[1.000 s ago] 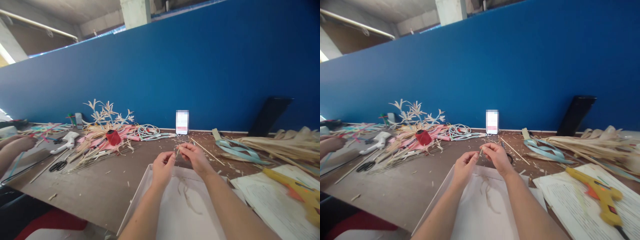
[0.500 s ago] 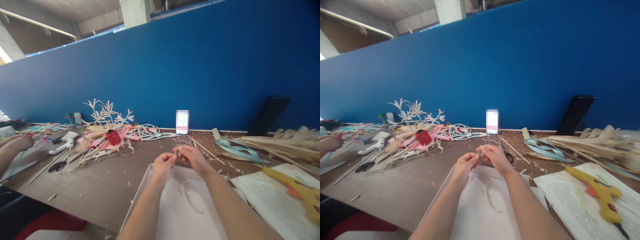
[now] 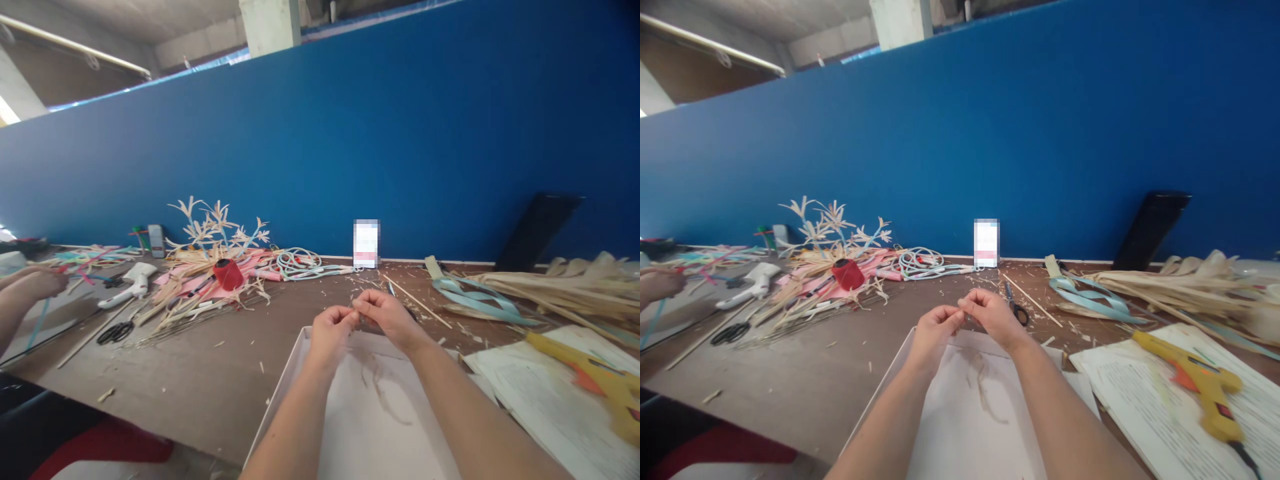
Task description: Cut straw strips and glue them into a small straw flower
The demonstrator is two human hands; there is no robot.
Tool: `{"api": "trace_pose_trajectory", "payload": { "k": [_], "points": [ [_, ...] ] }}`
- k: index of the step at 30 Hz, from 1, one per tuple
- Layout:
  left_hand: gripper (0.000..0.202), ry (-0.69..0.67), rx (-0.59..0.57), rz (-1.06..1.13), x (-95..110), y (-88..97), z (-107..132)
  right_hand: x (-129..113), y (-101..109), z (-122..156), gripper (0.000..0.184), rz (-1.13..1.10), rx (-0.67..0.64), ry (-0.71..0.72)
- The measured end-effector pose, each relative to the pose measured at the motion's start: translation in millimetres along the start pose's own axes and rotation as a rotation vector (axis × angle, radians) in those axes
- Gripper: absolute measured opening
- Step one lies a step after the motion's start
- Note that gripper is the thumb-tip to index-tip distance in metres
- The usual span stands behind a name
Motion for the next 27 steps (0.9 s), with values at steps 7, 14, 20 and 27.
{"api": "trace_pose_trajectory", "payload": {
  "k": [7, 14, 20, 27],
  "points": [
    [0.023, -0.03, 0.019, -0.048, -2.9, 1.6, -4.3, -6.9, 0.2, -0.8, 0.025, 0.178, 0.046, 0.114],
    [0.022, -0.164, 0.13, -0.179, -6.5, 1.9, -6.3, -7.3, 10.6, -3.2, 0.039, 0.256, 0.157, 0.041],
    [0.02, -0.215, 0.23, -0.303, -15.1, 3.0, -12.3, -2.8, 35.1, -3.6, 0.029, 0.267, 0.514, -0.017],
    [0.019, -0.245, 0.306, -0.392, -22.4, 5.4, -18.0, -28.6, 36.9, 5.0, 0.027, 0.332, 0.418, -0.109]
  ]
}}
Point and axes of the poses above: each hand's wrist, its own z-axis away from the middle knuckle, its own y-axis out of the back of the hand, x = y × z, the point moved 3 cm from there along -z, towards the middle knuckle, and after that the axes turned 4 degrees about y, right-handed, at the moved point
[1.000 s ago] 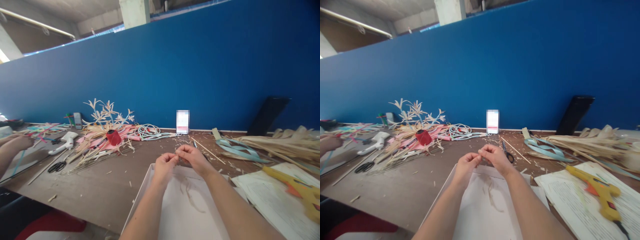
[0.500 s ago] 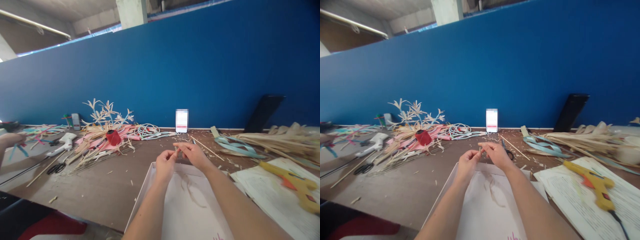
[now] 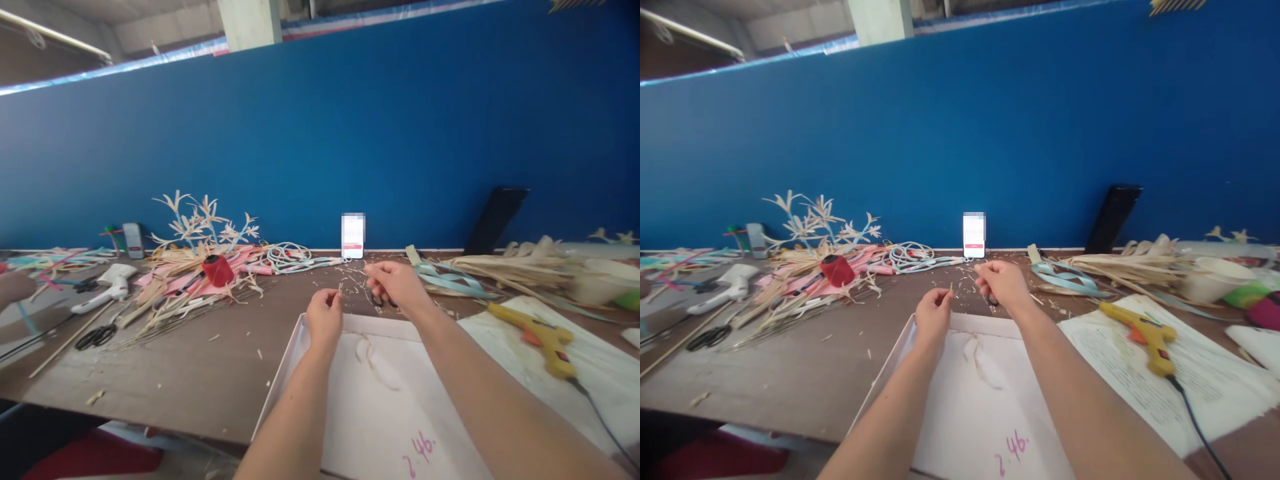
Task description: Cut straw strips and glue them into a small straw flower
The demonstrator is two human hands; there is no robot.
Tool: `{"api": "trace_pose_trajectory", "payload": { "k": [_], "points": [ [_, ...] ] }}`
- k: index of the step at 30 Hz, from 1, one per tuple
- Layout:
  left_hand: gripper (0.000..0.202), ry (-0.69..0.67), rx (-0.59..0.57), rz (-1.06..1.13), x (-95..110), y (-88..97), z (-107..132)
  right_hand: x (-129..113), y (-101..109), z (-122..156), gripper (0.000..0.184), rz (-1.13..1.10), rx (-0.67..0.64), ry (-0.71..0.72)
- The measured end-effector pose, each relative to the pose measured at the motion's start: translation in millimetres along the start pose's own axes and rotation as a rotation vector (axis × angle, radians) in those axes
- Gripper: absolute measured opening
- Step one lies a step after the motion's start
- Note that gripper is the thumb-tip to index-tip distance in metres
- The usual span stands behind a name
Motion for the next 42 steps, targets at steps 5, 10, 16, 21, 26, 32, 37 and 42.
{"api": "trace_pose_trajectory", "payload": {
  "k": [5, 10, 16, 21, 26, 32, 37, 42],
  "points": [
    [0.018, -0.025, 0.007, -0.027, 0.6, -0.1, -0.2, -2.6, 4.0, 33.3, 0.038, 0.33, -0.125, -0.038],
    [0.019, -0.065, 0.009, -0.057, 1.6, 1.0, 0.1, 26.8, 0.0, 57.4, 0.02, 0.379, -0.147, 0.126],
    [0.02, -0.056, -0.01, -0.042, -0.9, 0.9, -0.5, 45.8, -5.9, 64.1, 0.018, 0.411, -0.283, 0.225],
    [0.02, -0.059, -0.022, -0.017, -2.2, 1.0, 1.2, 49.1, -8.2, 64.1, 0.018, 0.5, -0.309, 0.207],
    [0.02, -0.052, -0.038, -0.006, -1.7, 0.9, 1.8, 47.5, -9.9, 67.0, 0.014, 0.535, -0.339, 0.227],
    [0.02, -0.055, -0.035, 0.025, -0.6, 1.2, 2.4, 45.7, -9.5, 68.0, 0.012, 0.533, -0.318, 0.241],
    [0.019, -0.047, -0.036, 0.013, 1.7, 2.3, 4.0, 38.5, -5.9, 66.0, 0.014, 0.354, -0.251, 0.176],
    [0.019, -0.044, -0.047, 0.067, 8.3, 5.3, 7.1, 38.8, -0.3, 65.1, 0.025, 0.048, -0.195, -0.083]
  ]
}}
Point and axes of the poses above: each hand's wrist, its own z-axis away from the middle knuckle, its own y-axis out of the back of the hand, x = y × z, the point moved 3 cm from there along -z, towards the middle knuckle, and after that the axes turned 4 degrees about y, right-handed, at the moved point
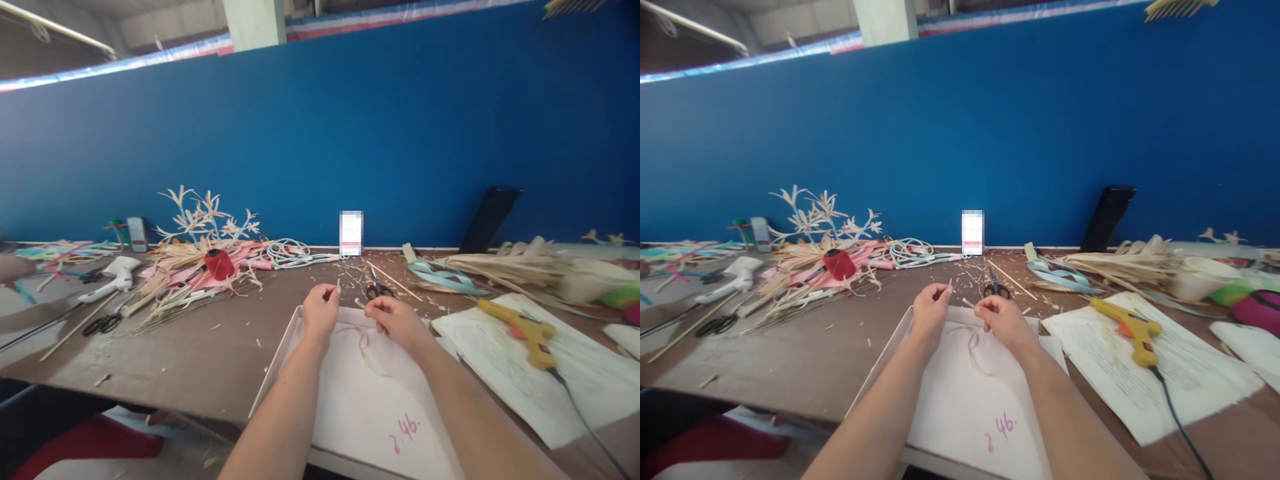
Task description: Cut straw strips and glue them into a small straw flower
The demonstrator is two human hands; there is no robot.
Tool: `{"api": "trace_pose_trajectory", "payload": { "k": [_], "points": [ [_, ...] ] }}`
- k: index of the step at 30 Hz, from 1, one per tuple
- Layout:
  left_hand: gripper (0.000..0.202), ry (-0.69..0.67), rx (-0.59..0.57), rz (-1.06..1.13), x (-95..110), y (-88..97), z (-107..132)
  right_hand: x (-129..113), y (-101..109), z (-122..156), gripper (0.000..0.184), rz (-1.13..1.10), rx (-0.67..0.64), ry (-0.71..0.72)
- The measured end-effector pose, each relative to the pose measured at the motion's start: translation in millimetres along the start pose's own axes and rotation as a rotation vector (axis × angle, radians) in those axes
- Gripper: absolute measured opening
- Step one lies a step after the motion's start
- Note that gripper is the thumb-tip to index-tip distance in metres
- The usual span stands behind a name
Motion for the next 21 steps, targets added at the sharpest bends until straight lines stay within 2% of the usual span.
{"api": "trace_pose_trajectory", "payload": {
  "k": [3, 6, 10, 15, 21],
  "points": [
    [0.018, -0.024, -0.044, 0.0, 8.9, 0.8, 3.2, 3.8, 0.5, -2.3, 0.025, -0.197, 0.024, -0.036],
    [0.019, -0.038, -0.121, 0.039, 15.0, -1.0, 6.9, 6.1, 1.4, -5.3, 0.024, -0.229, 0.09, 0.0],
    [0.024, 0.038, -0.225, 0.177, 14.1, -4.9, 8.2, 4.9, 3.1, -6.3, 0.022, -0.04, 0.172, 0.063],
    [0.031, 0.171, -0.263, 0.344, 11.3, -5.7, 5.6, -5.5, 4.9, 0.5, 0.016, 0.29, 0.272, 0.256],
    [0.03, 0.237, -0.383, 0.343, 9.2, -10.2, 8.3, -14.6, 3.8, 8.7, 0.016, 0.472, 0.349, 0.364]
  ]
}}
Point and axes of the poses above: each hand's wrist, its own z-axis away from the middle knuckle, its own y-axis out of the back of the hand, x = y × z, the point moved 3 cm from there along -z, towards the middle knuckle, and after that the axes turned 4 degrees about y, right-handed, at the moved point
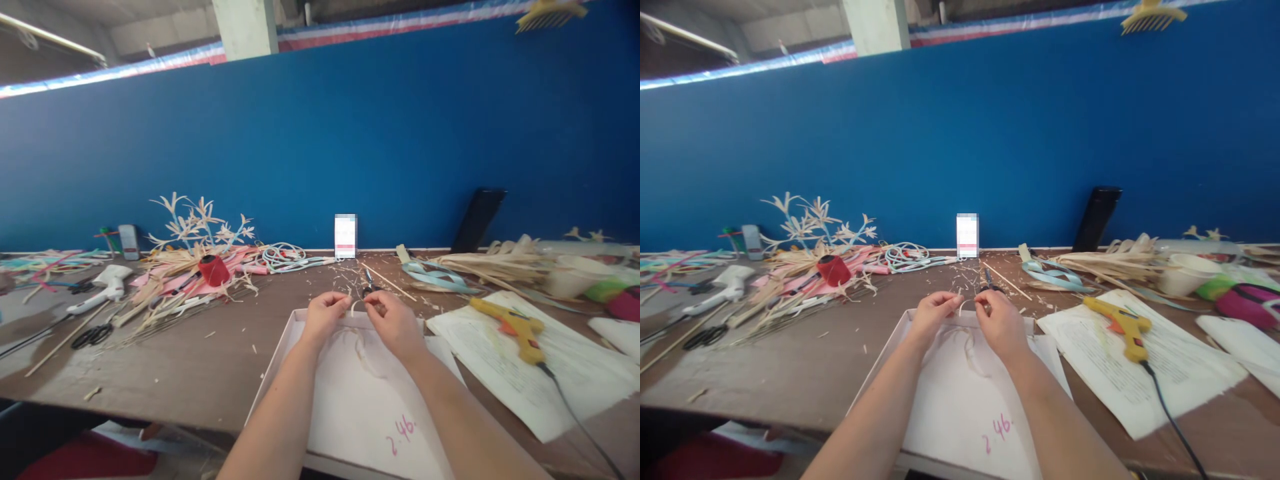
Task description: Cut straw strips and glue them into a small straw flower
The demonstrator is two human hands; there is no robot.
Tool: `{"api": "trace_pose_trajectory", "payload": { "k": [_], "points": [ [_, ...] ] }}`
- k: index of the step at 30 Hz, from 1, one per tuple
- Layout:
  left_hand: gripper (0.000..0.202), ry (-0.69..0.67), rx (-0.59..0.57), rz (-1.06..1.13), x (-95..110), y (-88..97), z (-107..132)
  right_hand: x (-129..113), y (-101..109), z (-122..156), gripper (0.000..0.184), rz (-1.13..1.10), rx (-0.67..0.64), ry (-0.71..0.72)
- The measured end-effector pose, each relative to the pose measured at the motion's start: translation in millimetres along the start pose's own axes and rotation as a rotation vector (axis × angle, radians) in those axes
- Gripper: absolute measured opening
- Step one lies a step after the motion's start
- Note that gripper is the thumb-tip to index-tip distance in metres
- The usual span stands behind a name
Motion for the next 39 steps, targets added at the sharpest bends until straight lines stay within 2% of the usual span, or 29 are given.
{"api": "trace_pose_trajectory", "payload": {
  "k": [7, 12, 20, 25, 29, 33, 39],
  "points": [
    [0.032, 0.111, -0.224, 0.177, 1.5, -6.9, 8.3, -7.0, 4.0, 1.7, 0.016, 0.004, 0.095, 0.065],
    [0.028, 0.175, -0.286, 0.294, 5.0, -9.1, 13.5, -10.6, 4.7, 2.9, 0.018, 0.003, 0.145, 0.102],
    [0.021, 0.116, -0.285, 0.282, 3.0, -8.9, 11.3, -12.0, 3.9, 2.8, 0.016, -0.067, 0.138, 0.083],
    [0.022, 0.026, -0.208, 0.255, 7.7, -7.1, 10.0, -2.0, 2.8, -0.6, 0.031, -0.251, 0.121, -0.131],
    [0.022, -0.006, -0.155, 0.24, 8.6, -5.8, 7.9, -1.9, 4.5, -3.3, 0.025, -0.32, -0.014, -0.208],
    [0.023, -0.005, -0.119, 0.241, 6.1, -4.7, 6.3, -7.8, 1.2, -2.8, 0.026, -0.398, -0.149, -0.205],
    [0.022, -0.033, -0.147, 0.234, 4.5, -5.7, 6.6, -7.8, -11.3, -1.0, 0.023, -0.457, -0.195, -0.127]
  ]
}}
Point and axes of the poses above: each hand's wrist, its own z-axis away from the middle knuckle, its own y-axis out of the back of the hand, x = y × z, the point moved 3 cm from there along -z, towards the middle knuckle, and after that the axes turned 4 degrees about y, right-handed, at the moved point
